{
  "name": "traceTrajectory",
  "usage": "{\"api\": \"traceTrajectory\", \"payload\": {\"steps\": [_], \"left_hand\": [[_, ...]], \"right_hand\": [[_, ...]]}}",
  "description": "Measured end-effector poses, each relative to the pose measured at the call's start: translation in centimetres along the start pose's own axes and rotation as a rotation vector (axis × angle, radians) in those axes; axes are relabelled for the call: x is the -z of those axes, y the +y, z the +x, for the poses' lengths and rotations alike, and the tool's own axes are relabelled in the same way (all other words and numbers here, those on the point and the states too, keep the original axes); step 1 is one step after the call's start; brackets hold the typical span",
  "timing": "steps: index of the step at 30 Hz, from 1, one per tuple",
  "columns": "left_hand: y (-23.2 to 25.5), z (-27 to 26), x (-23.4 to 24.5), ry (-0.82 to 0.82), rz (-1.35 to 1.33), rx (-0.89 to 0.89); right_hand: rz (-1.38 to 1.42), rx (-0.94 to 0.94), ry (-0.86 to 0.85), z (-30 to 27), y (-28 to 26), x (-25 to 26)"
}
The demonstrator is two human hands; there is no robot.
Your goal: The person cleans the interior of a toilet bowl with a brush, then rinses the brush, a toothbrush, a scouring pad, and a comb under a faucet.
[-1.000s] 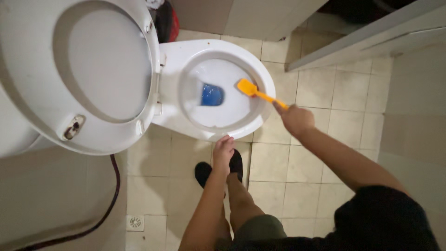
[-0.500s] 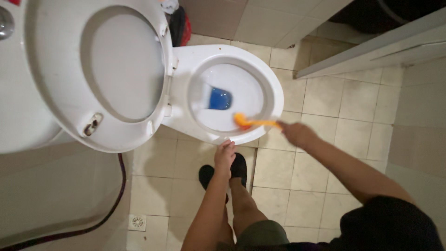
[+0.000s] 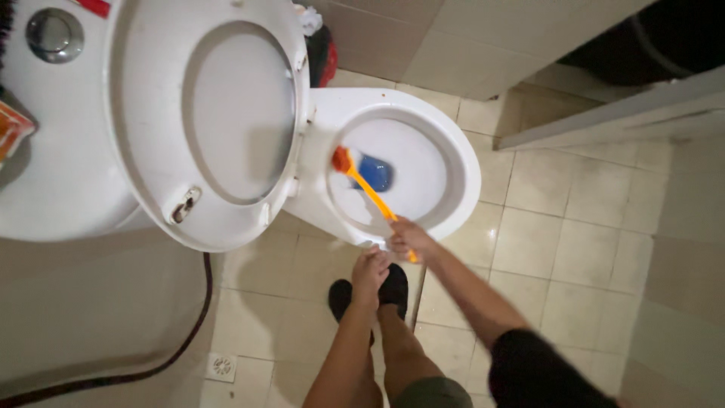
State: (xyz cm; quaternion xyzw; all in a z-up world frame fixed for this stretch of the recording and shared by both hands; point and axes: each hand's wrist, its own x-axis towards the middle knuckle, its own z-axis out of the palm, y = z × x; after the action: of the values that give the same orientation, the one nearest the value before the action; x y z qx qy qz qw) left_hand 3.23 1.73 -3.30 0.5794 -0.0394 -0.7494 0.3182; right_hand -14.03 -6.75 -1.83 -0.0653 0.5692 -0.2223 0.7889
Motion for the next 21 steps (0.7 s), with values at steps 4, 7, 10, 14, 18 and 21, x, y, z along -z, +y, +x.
{"api": "traceTrajectory", "payload": {"steps": [4,7,10,14,18,21], "left_hand": [[-1.2,2.7,1.5,0.012,-0.002,0.003],[-0.3,2.9,3.1,-0.397,-0.237,-0.258],[1.9,1.0,4.7,0.066,0.000,-0.121],[4.6,-0.7,5.5,0.155,-0.014,-0.082],[3.6,-0.2,7.5,0.111,-0.046,-0.084],[1.8,0.9,7.6,0.035,0.062,-0.147]], "right_hand": [[0.683,0.049,-0.124,6.4,1.8,-3.4],[1.124,0.122,-0.297,7.6,3.6,-3.4],[1.316,0.285,-0.401,7.1,4.6,-3.2],[1.198,0.298,-0.163,5.6,4.6,-3.6],[0.698,0.254,0.108,4.1,1.4,-5.1],[0.424,0.213,0.113,3.0,0.7,-5.4]]}}
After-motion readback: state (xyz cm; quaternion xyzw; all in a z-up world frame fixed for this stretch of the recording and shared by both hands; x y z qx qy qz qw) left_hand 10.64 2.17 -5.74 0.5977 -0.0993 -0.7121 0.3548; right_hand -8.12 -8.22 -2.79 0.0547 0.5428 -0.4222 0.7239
